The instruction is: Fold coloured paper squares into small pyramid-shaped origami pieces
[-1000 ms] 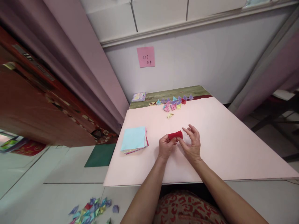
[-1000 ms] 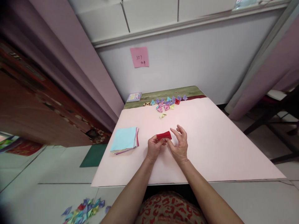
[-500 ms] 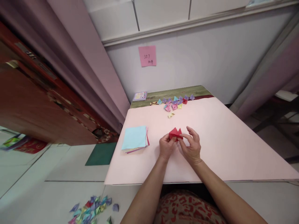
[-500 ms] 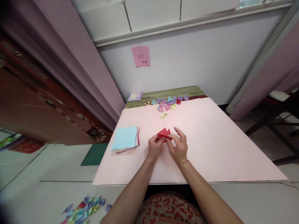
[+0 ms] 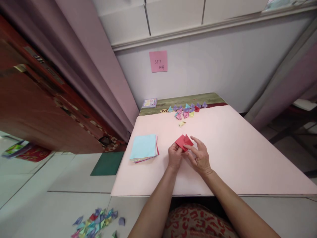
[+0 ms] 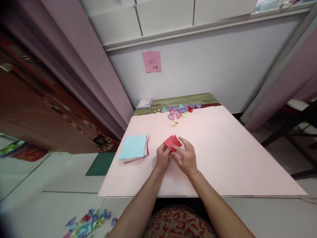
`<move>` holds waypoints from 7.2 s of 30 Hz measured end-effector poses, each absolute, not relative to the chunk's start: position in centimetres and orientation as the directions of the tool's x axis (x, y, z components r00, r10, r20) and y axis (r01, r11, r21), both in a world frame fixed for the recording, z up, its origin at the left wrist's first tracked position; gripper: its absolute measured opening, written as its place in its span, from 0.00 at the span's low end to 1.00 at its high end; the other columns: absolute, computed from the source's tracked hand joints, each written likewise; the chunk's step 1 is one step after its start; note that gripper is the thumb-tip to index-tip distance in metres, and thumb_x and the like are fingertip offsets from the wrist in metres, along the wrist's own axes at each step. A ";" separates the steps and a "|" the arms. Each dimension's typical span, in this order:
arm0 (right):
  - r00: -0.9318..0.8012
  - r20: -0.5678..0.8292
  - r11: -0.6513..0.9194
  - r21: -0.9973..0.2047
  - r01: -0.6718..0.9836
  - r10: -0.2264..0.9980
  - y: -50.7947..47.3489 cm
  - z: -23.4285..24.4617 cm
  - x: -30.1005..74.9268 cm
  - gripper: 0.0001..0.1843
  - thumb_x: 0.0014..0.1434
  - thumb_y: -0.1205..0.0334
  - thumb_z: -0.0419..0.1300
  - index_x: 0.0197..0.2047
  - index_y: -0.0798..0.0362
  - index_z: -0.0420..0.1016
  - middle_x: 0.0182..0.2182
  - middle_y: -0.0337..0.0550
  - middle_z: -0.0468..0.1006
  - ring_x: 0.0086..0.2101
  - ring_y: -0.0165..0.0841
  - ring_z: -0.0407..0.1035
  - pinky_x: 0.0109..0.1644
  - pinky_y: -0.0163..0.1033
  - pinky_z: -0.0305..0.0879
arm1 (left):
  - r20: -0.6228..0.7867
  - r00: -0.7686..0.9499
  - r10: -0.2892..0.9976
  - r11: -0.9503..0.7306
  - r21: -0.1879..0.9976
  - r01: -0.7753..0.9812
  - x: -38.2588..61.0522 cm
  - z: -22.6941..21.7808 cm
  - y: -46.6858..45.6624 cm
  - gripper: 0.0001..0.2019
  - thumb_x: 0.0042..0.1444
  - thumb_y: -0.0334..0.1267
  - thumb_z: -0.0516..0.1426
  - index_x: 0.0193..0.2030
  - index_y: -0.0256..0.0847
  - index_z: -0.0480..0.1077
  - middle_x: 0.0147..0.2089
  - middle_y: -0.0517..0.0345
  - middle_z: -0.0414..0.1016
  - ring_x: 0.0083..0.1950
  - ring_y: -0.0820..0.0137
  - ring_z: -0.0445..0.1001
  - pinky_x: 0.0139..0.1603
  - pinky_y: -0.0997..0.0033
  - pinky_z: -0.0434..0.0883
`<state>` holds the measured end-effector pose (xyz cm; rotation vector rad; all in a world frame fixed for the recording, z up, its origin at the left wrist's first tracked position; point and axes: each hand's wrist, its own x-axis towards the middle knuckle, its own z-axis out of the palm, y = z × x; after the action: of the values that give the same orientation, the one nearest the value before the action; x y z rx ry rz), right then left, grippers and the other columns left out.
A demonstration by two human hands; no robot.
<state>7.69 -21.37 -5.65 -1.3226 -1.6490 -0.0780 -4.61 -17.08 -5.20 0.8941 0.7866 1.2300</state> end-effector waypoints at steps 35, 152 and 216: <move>0.375 0.311 0.238 -0.944 0.230 0.873 -20.7 -7.0 8.8 0.20 0.55 0.56 0.65 0.51 0.49 0.77 0.40 0.45 0.79 0.33 0.34 0.71 0.38 0.40 0.72 | 0.131 0.152 0.980 -0.077 0.945 -0.318 -4.4 -5.9 -17.1 0.17 0.48 0.38 0.66 0.45 0.38 0.75 0.38 0.54 0.78 0.33 0.72 0.75 0.34 0.74 0.71; -0.155 -0.016 -0.071 -0.932 -0.355 0.988 -21.2 -5.4 11.1 0.19 0.60 0.48 0.63 0.27 0.54 0.71 0.15 0.34 0.66 0.17 0.24 0.54 0.22 0.33 0.44 | -0.102 0.636 0.765 0.336 0.906 -0.259 -5.6 -4.2 -17.0 0.15 0.51 0.43 0.66 0.38 0.36 0.70 0.19 0.61 0.73 0.15 0.76 0.64 0.16 0.78 0.58; 0.207 0.029 0.083 -0.963 -0.256 0.978 -20.8 -6.8 9.5 0.22 0.53 0.52 0.69 0.48 0.50 0.71 0.24 0.35 0.75 0.24 0.30 0.70 0.30 0.37 0.69 | -0.032 0.216 0.976 0.102 0.942 -0.319 -4.4 -5.1 -17.1 0.23 0.46 0.43 0.68 0.47 0.38 0.68 0.27 0.62 0.77 0.23 0.72 0.74 0.28 0.72 0.73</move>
<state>9.45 -20.80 -6.82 -1.0628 -0.8957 1.1349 -4.39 -17.13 -5.15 1.0065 0.8467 1.1485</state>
